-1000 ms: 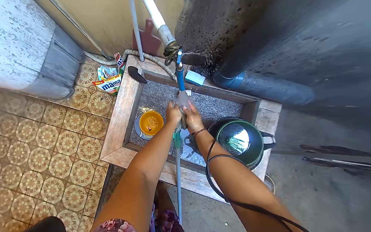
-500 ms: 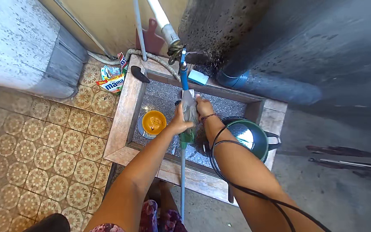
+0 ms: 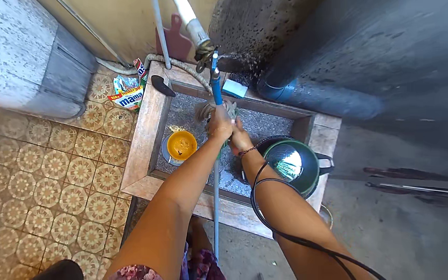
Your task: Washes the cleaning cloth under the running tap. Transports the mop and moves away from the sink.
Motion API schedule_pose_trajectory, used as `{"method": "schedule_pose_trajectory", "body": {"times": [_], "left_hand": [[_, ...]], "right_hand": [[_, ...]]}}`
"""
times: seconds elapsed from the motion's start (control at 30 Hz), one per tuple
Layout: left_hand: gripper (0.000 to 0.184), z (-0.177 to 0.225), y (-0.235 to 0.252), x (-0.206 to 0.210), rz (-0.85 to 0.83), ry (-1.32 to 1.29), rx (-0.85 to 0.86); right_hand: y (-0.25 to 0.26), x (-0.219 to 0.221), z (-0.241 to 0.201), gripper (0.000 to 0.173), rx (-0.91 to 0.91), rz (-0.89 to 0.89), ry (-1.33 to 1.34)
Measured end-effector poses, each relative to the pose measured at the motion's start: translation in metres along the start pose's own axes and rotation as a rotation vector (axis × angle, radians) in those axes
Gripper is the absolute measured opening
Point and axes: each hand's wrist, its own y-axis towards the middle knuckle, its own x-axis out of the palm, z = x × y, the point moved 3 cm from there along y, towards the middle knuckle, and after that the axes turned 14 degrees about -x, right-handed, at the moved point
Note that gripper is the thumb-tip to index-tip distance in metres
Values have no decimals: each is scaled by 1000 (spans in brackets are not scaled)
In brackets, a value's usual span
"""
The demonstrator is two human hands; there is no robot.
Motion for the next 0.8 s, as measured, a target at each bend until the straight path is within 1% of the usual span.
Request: {"method": "schedule_pose_trajectory", "body": {"times": [0.07,0.1,0.17,0.23,0.27,0.3,0.33,0.37,0.4,0.47,0.5,0.53,0.57,0.6,0.63,0.67,0.7,0.73,0.77,0.8], "left_hand": [[49,1,0,5,-62,16,82],[47,1,-2,6,-114,29,135],[50,-2,-5,2,-199,124,187],[53,-15,6,-5,-190,168,188],[59,-23,17,-9,-202,139,131],[71,-29,28,-13,-253,71,45],[81,-32,37,-17,-329,-37,-47],[85,-30,41,-23,-412,-124,-150],[78,-27,40,-32,-469,-171,-265],[46,-16,29,-47,-457,-209,-450],[35,-13,23,-49,-439,-160,-495],[32,-15,20,-48,-435,-127,-511],[33,-21,21,-43,-401,-125,-493],[34,-27,22,-36,-338,-175,-453],[34,-33,22,-30,-266,-258,-414],[33,-37,20,-28,-210,-356,-388],[33,-40,16,-26,-194,-442,-382],[33,-41,10,-26,-214,-508,-387],[34,-43,7,-25,-263,-553,-398],[36,-43,3,-24,-313,-582,-416]], "right_hand": [[-2,6,2,61,-63,29,57],[-2,6,3,58,-69,55,67],[-1,3,4,49,-37,66,24],[0,0,-1,41,-10,53,-47],[-1,1,-5,40,-13,26,-78],[-5,2,-11,41,-22,-22,-115],[-9,3,-17,42,-37,-81,-157],[-13,3,-21,45,-50,-145,-191],[-17,5,-24,44,-69,-209,-224],[-22,12,-27,37,-132,-330,-299],[-22,13,-26,31,-174,-338,-349],[-19,12,-21,29,-218,-269,-399],[-16,9,-14,33,-258,-134,-438],[-11,7,-8,39,-263,23,-461],[-8,7,-3,44,-226,154,-466],[-6,7,2,53,-162,216,-449],[-5,6,7,65,-108,209,-385],[-5,5,12,80,-94,167,-299],[-3,3,16,93,-107,86,-215],[0,3,19,100,-120,-12,-142]]}}
